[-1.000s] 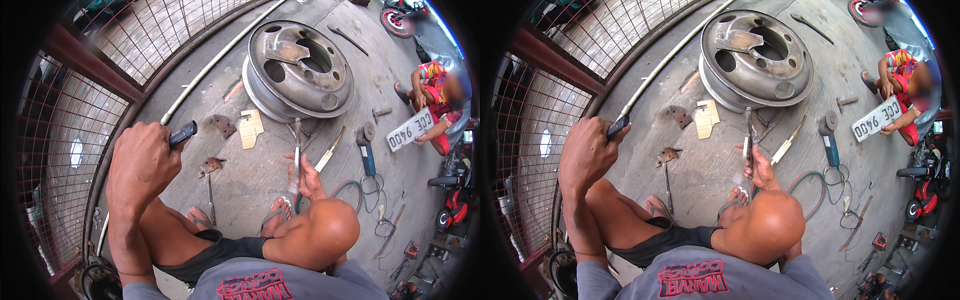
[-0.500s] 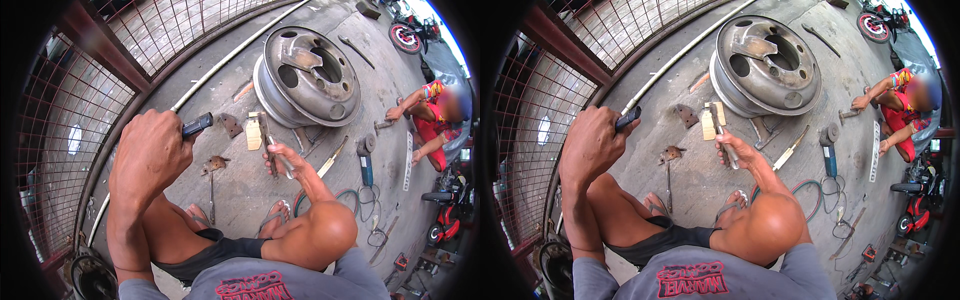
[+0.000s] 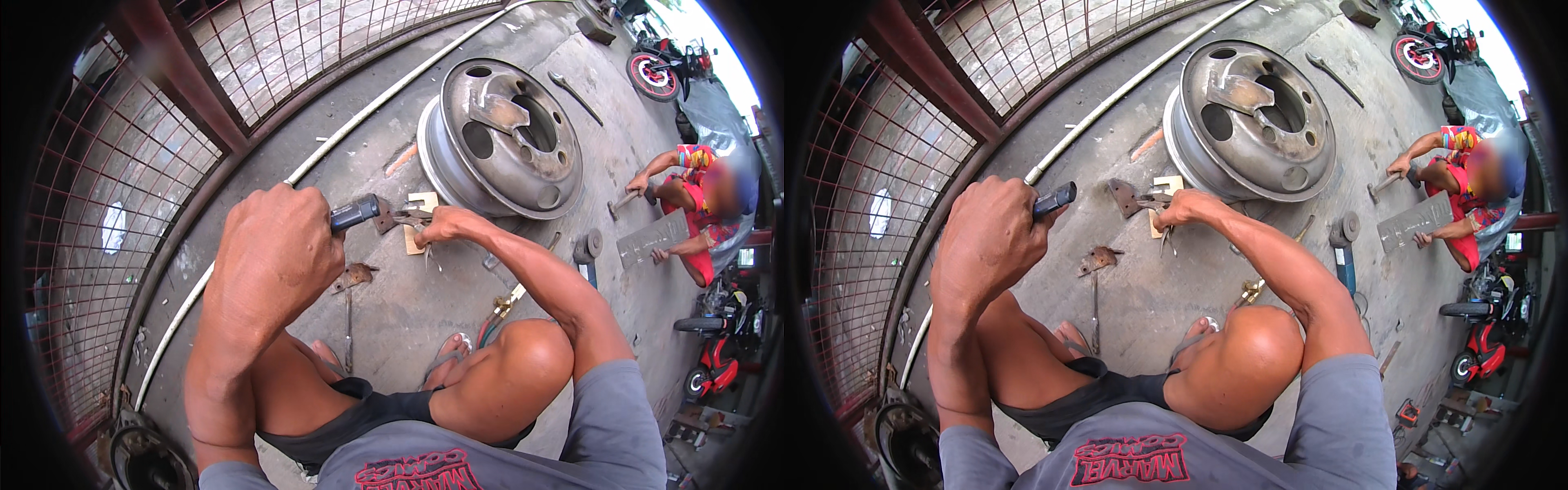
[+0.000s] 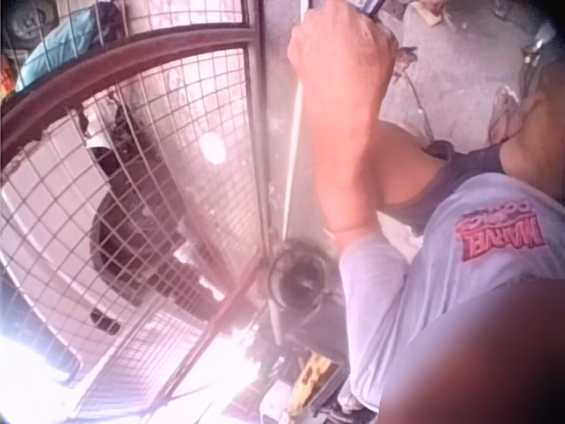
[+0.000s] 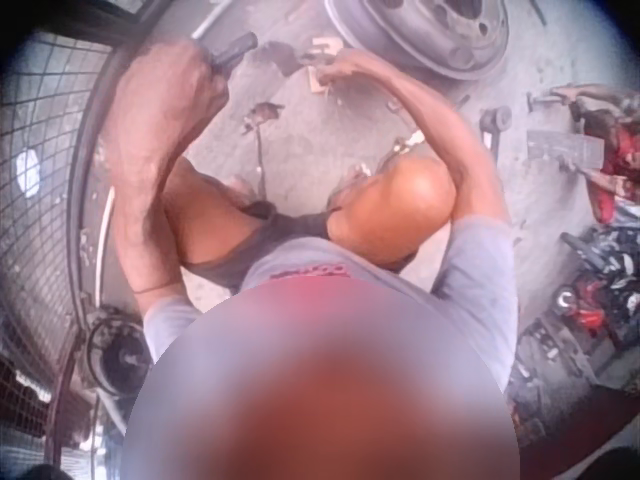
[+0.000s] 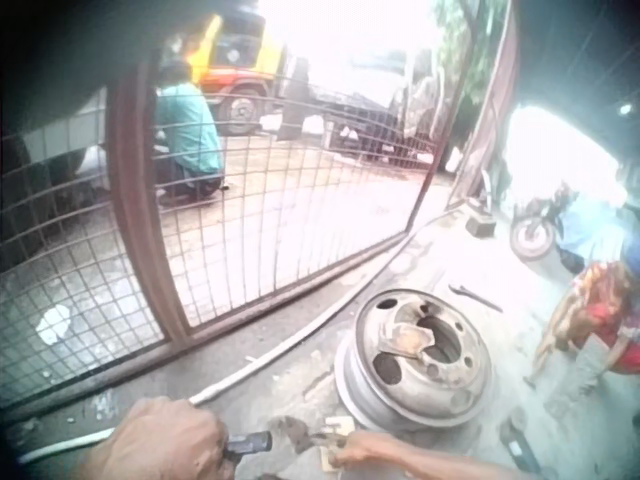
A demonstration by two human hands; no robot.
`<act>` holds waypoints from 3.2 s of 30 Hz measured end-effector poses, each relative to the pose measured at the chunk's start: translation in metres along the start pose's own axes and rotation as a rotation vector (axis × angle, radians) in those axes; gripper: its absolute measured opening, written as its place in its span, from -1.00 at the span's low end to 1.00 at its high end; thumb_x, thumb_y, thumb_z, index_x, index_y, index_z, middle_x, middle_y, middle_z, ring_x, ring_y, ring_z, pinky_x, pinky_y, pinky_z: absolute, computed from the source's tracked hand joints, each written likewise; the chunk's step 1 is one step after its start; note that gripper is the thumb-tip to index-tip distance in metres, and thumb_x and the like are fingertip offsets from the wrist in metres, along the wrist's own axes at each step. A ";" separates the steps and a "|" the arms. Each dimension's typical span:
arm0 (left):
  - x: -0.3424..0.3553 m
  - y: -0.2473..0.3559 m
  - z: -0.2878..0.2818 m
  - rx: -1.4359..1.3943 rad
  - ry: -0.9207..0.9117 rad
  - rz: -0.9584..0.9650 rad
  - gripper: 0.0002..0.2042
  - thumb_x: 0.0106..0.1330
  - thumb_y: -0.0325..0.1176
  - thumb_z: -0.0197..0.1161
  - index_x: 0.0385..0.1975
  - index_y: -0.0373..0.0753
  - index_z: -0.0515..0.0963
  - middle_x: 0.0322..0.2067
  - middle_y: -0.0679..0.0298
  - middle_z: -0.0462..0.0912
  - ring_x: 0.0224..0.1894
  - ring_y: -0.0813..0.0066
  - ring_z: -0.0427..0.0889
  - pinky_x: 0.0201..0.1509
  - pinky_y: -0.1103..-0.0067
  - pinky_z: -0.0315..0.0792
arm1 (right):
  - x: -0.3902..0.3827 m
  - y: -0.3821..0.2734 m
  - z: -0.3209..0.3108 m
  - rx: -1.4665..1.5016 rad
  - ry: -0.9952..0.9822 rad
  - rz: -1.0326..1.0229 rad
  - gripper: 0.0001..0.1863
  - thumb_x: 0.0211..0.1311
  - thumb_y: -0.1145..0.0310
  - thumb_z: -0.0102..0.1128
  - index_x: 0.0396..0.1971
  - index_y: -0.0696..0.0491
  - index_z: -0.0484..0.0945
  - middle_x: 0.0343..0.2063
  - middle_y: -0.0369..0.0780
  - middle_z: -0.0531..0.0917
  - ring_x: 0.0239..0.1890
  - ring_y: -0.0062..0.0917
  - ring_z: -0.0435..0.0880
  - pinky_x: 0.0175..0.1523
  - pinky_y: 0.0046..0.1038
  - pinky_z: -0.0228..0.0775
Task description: The person sits on the floor and uses a hammer and chisel to chip away at a metal wheel rim. They then use a blowtorch to heat a specific section of the rim, followed by more hammering. Another person works nearby on a license plate.
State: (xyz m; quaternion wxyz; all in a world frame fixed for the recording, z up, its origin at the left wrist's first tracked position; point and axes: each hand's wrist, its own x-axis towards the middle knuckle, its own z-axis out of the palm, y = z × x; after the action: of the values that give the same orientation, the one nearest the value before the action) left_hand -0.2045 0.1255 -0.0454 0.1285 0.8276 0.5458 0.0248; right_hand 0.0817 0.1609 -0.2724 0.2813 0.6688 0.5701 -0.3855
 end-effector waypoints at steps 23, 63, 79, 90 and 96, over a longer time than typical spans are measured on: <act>-0.006 -0.006 0.000 0.013 -0.022 -0.001 -0.72 0.17 -0.33 0.29 -0.58 -0.49 0.62 -0.54 -0.24 0.58 -0.41 -0.22 0.61 -0.20 0.11 0.48 | -0.015 0.003 0.008 0.310 -0.057 -0.065 -0.47 -0.19 0.03 0.56 -0.33 0.19 0.76 -0.36 -0.12 0.69 -0.37 -0.38 0.57 -0.26 -0.32 0.45; 0.035 0.058 0.031 0.171 -0.131 0.023 -0.50 0.32 -0.05 0.38 -0.53 -0.52 0.62 -0.47 -0.31 0.61 -0.30 -0.32 0.64 -0.17 0.01 0.46 | -0.161 0.308 -0.035 1.508 0.074 0.032 -0.19 -0.11 -0.41 0.40 -0.20 0.07 0.50 -0.55 -0.32 0.47 -0.63 -0.60 0.45 -0.54 -0.50 0.27; 0.041 0.066 0.032 0.179 -0.229 -0.008 -0.52 0.32 -0.06 0.37 -0.49 -0.50 0.64 -0.41 -0.31 0.63 -0.24 -0.30 0.64 -0.10 0.03 0.47 | -0.150 0.224 0.035 2.151 -0.090 -0.376 -0.23 0.10 -0.43 0.23 -0.19 0.11 0.58 -0.48 -0.24 0.52 -0.50 -0.44 0.49 -0.36 -0.31 0.40; 0.045 0.055 0.049 0.217 -0.165 0.059 -0.48 0.31 -0.03 0.37 -0.52 -0.53 0.62 -0.42 -0.33 0.63 -0.25 -0.32 0.64 -0.10 0.02 0.47 | -0.131 0.213 0.027 2.218 0.124 -0.308 -0.22 -0.06 -0.43 0.37 -0.28 0.08 0.52 -0.49 -0.27 0.46 -0.51 -0.47 0.46 -0.43 -0.36 0.38; 0.051 0.060 0.051 0.193 -0.188 0.033 -0.55 0.30 -0.11 0.39 -0.52 -0.51 0.65 -0.46 -0.30 0.63 -0.28 -0.30 0.66 -0.10 0.05 0.48 | -0.131 0.223 0.023 2.229 0.148 -0.304 -0.21 -0.09 -0.44 0.38 -0.29 0.07 0.52 -0.49 -0.27 0.47 -0.51 -0.47 0.47 -0.43 -0.36 0.38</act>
State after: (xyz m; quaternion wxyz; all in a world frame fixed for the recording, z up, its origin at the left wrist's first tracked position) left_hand -0.1212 0.1399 -0.0851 0.0982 0.8437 0.5175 -0.1034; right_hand 0.2886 0.0285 -0.1895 -0.5572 0.4917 -0.0016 -0.6691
